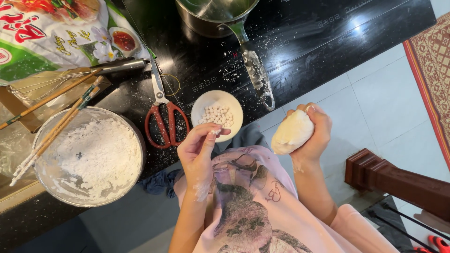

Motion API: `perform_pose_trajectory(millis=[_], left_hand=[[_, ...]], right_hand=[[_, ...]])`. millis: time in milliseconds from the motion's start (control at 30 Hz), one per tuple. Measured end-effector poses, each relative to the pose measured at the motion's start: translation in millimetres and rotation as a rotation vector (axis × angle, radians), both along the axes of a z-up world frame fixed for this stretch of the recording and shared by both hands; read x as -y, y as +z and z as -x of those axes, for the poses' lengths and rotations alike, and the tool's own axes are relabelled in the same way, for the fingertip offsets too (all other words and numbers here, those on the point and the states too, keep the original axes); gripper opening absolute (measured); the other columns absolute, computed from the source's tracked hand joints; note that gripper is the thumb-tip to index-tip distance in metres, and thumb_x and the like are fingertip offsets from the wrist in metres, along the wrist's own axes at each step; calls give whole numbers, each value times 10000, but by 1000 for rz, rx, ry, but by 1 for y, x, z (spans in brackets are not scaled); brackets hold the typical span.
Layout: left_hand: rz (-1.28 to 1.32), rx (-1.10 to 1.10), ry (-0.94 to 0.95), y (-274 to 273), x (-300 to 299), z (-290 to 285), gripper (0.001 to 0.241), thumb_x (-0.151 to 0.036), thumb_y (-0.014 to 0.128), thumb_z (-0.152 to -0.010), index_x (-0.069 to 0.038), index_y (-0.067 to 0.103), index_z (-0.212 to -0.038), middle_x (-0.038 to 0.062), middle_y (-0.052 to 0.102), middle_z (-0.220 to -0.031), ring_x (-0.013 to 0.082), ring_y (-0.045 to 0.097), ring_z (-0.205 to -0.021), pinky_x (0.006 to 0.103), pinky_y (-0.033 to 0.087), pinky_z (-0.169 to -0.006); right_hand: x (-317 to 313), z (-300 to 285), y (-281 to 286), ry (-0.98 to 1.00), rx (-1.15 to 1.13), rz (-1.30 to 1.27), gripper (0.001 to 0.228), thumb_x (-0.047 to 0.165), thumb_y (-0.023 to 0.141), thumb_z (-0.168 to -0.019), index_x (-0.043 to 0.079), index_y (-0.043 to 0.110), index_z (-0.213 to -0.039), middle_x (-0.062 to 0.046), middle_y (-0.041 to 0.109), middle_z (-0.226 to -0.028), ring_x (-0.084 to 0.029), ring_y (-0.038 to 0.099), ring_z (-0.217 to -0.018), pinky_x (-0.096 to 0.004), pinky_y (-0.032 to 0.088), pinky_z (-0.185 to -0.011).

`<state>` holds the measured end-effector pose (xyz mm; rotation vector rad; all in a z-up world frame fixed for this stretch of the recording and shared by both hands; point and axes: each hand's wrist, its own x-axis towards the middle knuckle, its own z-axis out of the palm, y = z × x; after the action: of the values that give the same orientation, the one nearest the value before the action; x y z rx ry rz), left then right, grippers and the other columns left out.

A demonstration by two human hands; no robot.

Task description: The person pinches off a piece of dough, presses small white pearls into it, and folds the dough over to roll it into a ball.

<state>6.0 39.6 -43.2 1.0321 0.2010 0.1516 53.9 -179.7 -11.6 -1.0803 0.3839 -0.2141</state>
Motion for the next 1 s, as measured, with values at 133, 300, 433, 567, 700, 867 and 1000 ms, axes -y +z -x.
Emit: perform_pose_trajectory(millis=[133, 300, 433, 567, 700, 867, 1000], left_hand=[[37, -4, -44, 10, 1, -9, 234, -94, 536, -1057, 62, 693, -1129, 176, 695, -1194, 273, 736, -1058, 348, 530, -982], [110, 56, -35, -1, 8, -11, 396, -234, 479, -1113, 87, 707, -1150, 183, 725, -1203, 274, 729, -1091, 361, 514, -1017], [59, -56, 21, -19, 16, -14, 232, -97, 593, -1079, 105, 704, -1104, 181, 736, -1092, 272, 740, -999, 373, 565, -947], [128, -51, 48, -9, 22, -25, 120, 49, 699, -968, 36, 603, -1038, 130, 696, -968, 204, 693, -864, 336, 578, -823], [75, -67, 119, 17, 28, -39, 162, -19, 664, -967, -38, 564, -1092, 83, 642, -868, 148, 650, -738, 274, 539, -702], [27, -156, 80, -7, 30, -31, 173, -129, 579, -1072, 14, 628, -989, 64, 620, -796, 147, 639, -642, 255, 493, -598], [-55, -216, 75, -18, 30, -29, 164, -65, 654, -1012, 74, 669, -926, 119, 676, -771, 195, 675, -614, 258, 455, -537]], right_hand=[[6, -8, -1, 3, -20, 17, 227, 190, 504, -947, 62, 496, -760, -86, 499, -748, -244, 579, -743, -359, 484, -674], [12, -19, 1, 11, -40, -13, 200, 192, 504, -931, 65, 516, -777, -86, 521, -767, -243, 587, -765, -363, 496, -682], [17, -25, 1, 41, -47, 34, 235, 206, 503, -940, 46, 527, -770, -90, 516, -755, -236, 582, -756, -352, 481, -667], [25, -32, -2, 95, 1, 22, 240, 197, 507, -961, 51, 505, -770, -86, 494, -755, -225, 541, -714, -353, 457, -635], [25, -41, 5, 67, -30, 14, 202, 185, 504, -926, 59, 510, -769, -79, 508, -759, -226, 581, -733, -362, 492, -641], [34, -46, 0, 114, 8, 22, 210, 181, 515, -949, 55, 506, -782, -74, 502, -765, -219, 561, -724, -354, 467, -628], [37, -49, 0, 104, -23, 33, 211, 190, 517, -944, 49, 524, -788, -76, 516, -770, -218, 581, -747, -347, 474, -638]])
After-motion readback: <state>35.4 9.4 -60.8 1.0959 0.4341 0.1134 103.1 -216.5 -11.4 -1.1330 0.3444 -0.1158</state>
